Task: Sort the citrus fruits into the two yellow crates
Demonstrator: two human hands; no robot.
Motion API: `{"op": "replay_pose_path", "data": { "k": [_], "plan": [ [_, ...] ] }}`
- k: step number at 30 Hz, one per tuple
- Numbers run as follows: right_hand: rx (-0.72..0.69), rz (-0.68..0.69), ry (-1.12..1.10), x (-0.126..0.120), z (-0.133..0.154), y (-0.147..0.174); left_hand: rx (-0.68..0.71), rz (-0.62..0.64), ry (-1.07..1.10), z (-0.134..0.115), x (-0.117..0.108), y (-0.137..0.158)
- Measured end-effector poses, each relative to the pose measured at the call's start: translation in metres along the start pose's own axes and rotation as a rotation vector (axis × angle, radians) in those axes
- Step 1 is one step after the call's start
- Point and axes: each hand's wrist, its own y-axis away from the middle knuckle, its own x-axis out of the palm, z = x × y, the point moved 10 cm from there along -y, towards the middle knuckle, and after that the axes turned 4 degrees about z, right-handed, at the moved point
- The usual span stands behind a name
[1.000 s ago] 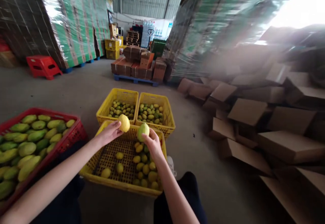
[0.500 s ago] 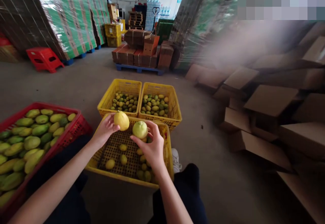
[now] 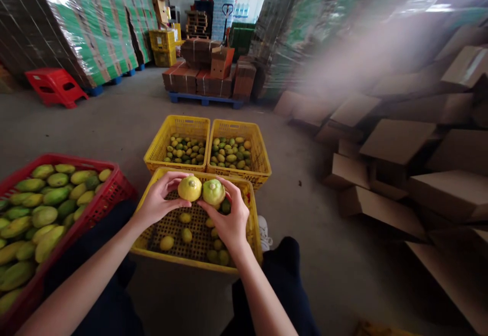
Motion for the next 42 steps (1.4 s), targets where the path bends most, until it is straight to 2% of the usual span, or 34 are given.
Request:
{"op": "replay_pose_path", "data": {
  "k": [4, 7, 11, 14, 18, 23, 30, 35, 39, 42],
  "plan": [
    [0.02, 0.012, -0.058, 0.001, -0.001, -0.001, -0.027, -0.005, 0.025, 0.003, -0.001, 0.0],
    [0.102, 0.067, -0.183, 0.005, -0.006, -0.004, -0.119, -0.028, 0.126, 0.013, -0.002, 0.0],
    [0.355, 0.185, -0.405, 0.021, -0.03, -0.001, -0.396, 0.011, 0.388, 0.044, 0.011, 0.005],
    [0.54, 0.127, -0.542, 0.028, -0.051, 0.006, -0.564, 0.034, 0.531, 0.06, 0.023, 0.013],
    [0.674, 0.105, -0.7, 0.043, -0.061, 0.012, -0.543, -0.026, 0.633, 0.056, 0.022, 0.011],
    [0.672, 0.135, -0.801, 0.054, -0.057, 0.009, -0.609, -0.159, 0.798, 0.059, 0.024, 0.014],
    [0.778, 0.05, -0.916, 0.06, -0.07, 0.017, -0.603, -0.268, 0.8, 0.057, 0.015, 0.016],
    [0.937, 0.016, -0.977, 0.067, -0.082, 0.029, -0.658, -0.446, 0.843, 0.068, 0.002, 0.022],
    [0.912, -0.002, -0.943, 0.069, -0.088, 0.028, -0.708, -0.408, 0.91, 0.073, 0.012, 0.021],
    [0.968, -0.005, -0.941, 0.073, -0.091, 0.033, -0.747, -0.399, 0.987, 0.077, 0.018, 0.022]
  ]
}}
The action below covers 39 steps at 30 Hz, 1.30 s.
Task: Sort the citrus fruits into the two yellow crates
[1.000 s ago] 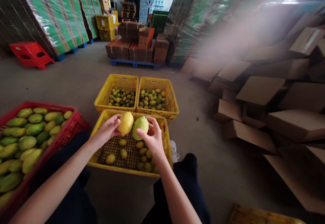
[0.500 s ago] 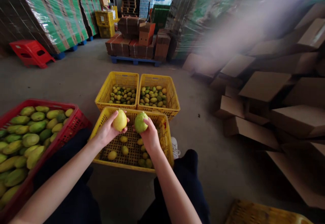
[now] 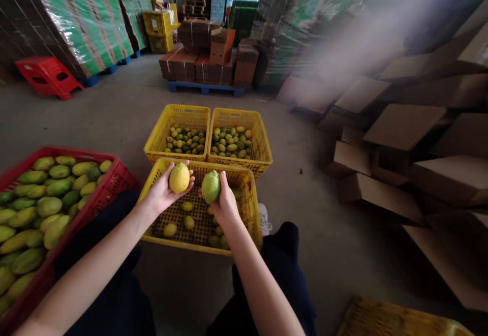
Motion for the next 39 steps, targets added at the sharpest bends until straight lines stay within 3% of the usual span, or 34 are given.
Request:
{"op": "replay_pose_path", "data": {
  "k": [3, 7, 13, 18, 23, 32, 39],
  "plan": [
    [0.103, 0.043, -0.026, 0.005, -0.009, 0.004, -0.002, -0.027, 0.022, 0.0, -0.004, 0.0],
    [0.078, 0.132, -0.013, 0.015, -0.004, 0.009, 0.024, -0.049, -0.053, -0.001, -0.005, 0.003],
    [0.134, 0.14, -0.013, 0.019, -0.007, 0.012, 0.018, 0.053, 0.008, 0.006, 0.009, 0.003],
    [0.046, 0.071, 0.059, 0.013, 0.0, 0.011, 0.018, 0.014, 0.084, 0.006, 0.003, 0.001],
    [0.076, 0.096, -0.076, 0.01, -0.005, 0.009, 0.052, -0.098, 0.097, 0.003, -0.008, 0.004],
    [0.009, 0.054, -0.102, 0.01, -0.002, 0.003, 0.006, 0.015, 0.156, 0.015, -0.002, -0.003],
    [-0.126, 0.125, -0.009, 0.02, 0.013, 0.015, 0.047, -0.048, 0.149, 0.007, 0.0, 0.005]
  ]
}}
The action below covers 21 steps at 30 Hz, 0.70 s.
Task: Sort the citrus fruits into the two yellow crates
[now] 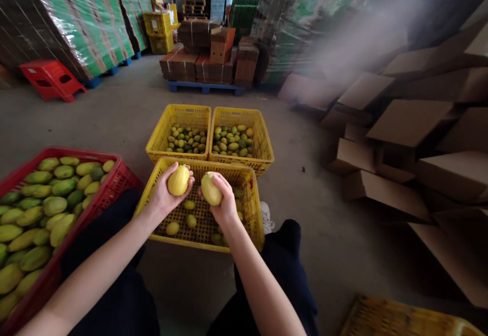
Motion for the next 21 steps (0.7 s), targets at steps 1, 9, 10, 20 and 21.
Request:
{"op": "replay_pose_path", "data": {
  "k": [1, 9, 10, 20, 21],
  "plan": [
    [0.007, -0.013, -0.008, -0.002, 0.0, 0.0, 0.006, -0.008, 0.008, -0.001, 0.0, 0.0],
    [0.193, -0.224, -0.216, -0.022, -0.025, -0.004, -0.072, 0.016, 0.001, 0.006, -0.002, -0.007],
    [0.19, -0.248, -0.225, -0.024, -0.025, -0.003, -0.065, 0.006, 0.003, 0.006, -0.003, -0.007],
    [0.248, -0.298, -0.258, -0.027, -0.027, 0.002, 0.026, -0.066, -0.076, -0.002, -0.01, -0.004],
    [0.249, -0.288, -0.256, -0.027, -0.029, 0.0, 0.023, -0.063, -0.097, -0.002, -0.009, -0.004]
  ]
}}
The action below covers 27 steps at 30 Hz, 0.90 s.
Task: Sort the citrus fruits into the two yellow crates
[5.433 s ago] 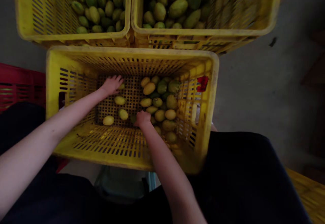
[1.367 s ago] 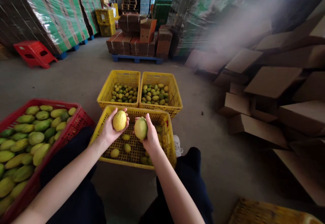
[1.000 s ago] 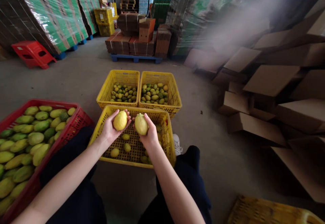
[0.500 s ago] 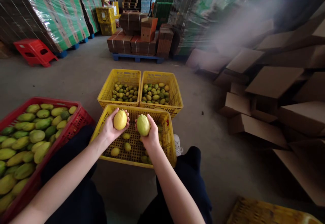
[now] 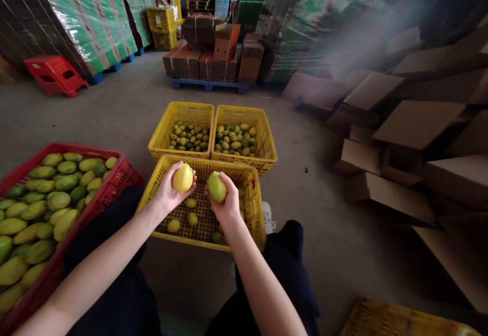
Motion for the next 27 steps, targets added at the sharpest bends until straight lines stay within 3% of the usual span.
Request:
{"op": "replay_pose_path", "data": {
  "k": [7, 15, 22, 27],
  "plan": [
    [-0.045, 0.25, 0.12, 0.017, -0.007, -0.014, -0.036, -0.055, -0.011, 0.001, -0.008, -0.005],
    [-0.046, 0.298, 0.202, 0.026, -0.006, -0.001, -0.015, -0.017, 0.011, 0.003, -0.007, -0.011],
    [-0.026, 0.144, 0.136, 0.006, -0.006, -0.01, -0.02, -0.057, -0.026, 0.001, -0.005, -0.003],
    [-0.134, 0.124, 0.152, 0.0, -0.001, -0.02, -0.049, -0.055, -0.08, 0.003, -0.006, -0.004]
  ]
}}
